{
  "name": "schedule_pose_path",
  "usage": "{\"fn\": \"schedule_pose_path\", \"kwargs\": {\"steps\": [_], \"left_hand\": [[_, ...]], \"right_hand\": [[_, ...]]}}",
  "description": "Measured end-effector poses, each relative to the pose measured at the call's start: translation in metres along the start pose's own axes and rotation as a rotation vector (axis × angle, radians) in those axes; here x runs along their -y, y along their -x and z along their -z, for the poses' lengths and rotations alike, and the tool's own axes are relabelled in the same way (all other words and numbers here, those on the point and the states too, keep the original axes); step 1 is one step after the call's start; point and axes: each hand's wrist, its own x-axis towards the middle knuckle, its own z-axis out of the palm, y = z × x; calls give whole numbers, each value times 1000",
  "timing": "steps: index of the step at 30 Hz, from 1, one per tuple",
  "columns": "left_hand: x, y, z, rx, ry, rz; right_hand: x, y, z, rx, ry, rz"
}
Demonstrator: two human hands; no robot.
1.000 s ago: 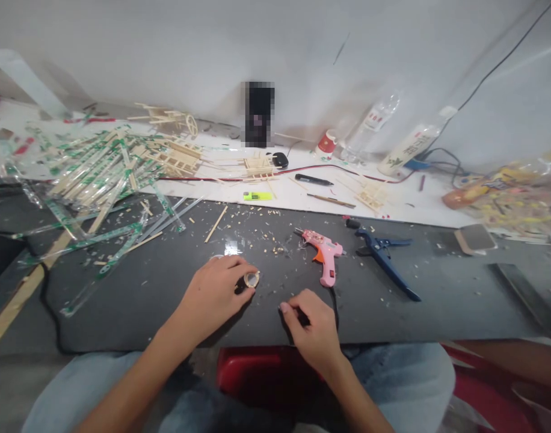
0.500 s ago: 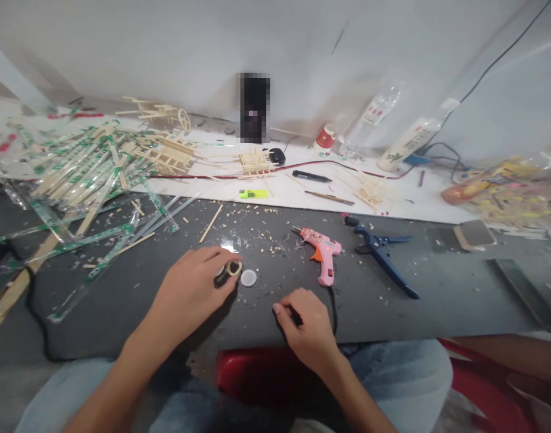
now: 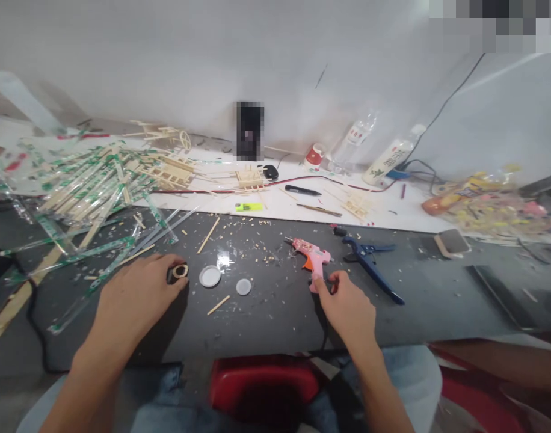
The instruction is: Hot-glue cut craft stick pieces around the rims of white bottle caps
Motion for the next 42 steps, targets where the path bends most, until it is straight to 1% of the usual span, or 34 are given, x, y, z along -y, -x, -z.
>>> {"fn": "schedule_pose_path", "kwargs": {"steps": [2, 5, 8, 11, 13, 15, 17, 20, 23, 26, 29, 32, 34, 35, 37, 39, 42], "left_hand": [[-4, 0, 1, -18, -40, 6], [-15, 2, 2, -80, -67, 8], [-31, 6, -6, -96, -45, -76], [-47, 10, -21, -22, -35, -229], [-54, 11, -29, 47, -55, -294], [-56, 12, -33, 119, -82, -310], [-55, 11, -31, 189, -110, -302], [-51, 10, -26, 253, -159, -278], [-49, 10, -23, 280, -210, -253], [-51, 10, -26, 303, -251, -239], [-53, 11, -30, 315, -275, -225], [-54, 13, -32, 318, -270, -221], [-56, 14, -32, 311, -244, -227], [-57, 14, -31, 302, -219, -235], [-60, 16, -28, 281, -137, -254], [-62, 18, -24, 272, -15, -277], [-65, 22, -19, 292, 215, -316]], "right_hand": [[3, -2, -3, 24, -4, -14], [9, -5, -7, 33, -58, -29], [10, -10, -9, 32, -181, -41], [6, -14, -10, 61, -380, -50], [1, -13, -12, 121, -550, -57], [-3, -8, -15, 198, -714, -58], [-5, -2, -17, 263, -829, -52], [-5, 4, -18, 315, -873, -27], [-2, 4, -15, 313, -795, 11], [0, 3, -11, 248, -624, 53], [-8, -4, -5, 171, -429, 107], [-34, -30, 9, 60, -267, 153], [-59, -58, 22, -12, -168, 177], [-73, -73, 29, -19, -115, 191], [-100, -101, 40, 12, -16, 195], [-121, -120, 48, 82, 46, 208], [-138, -129, 55, 135, 85, 244]]}}
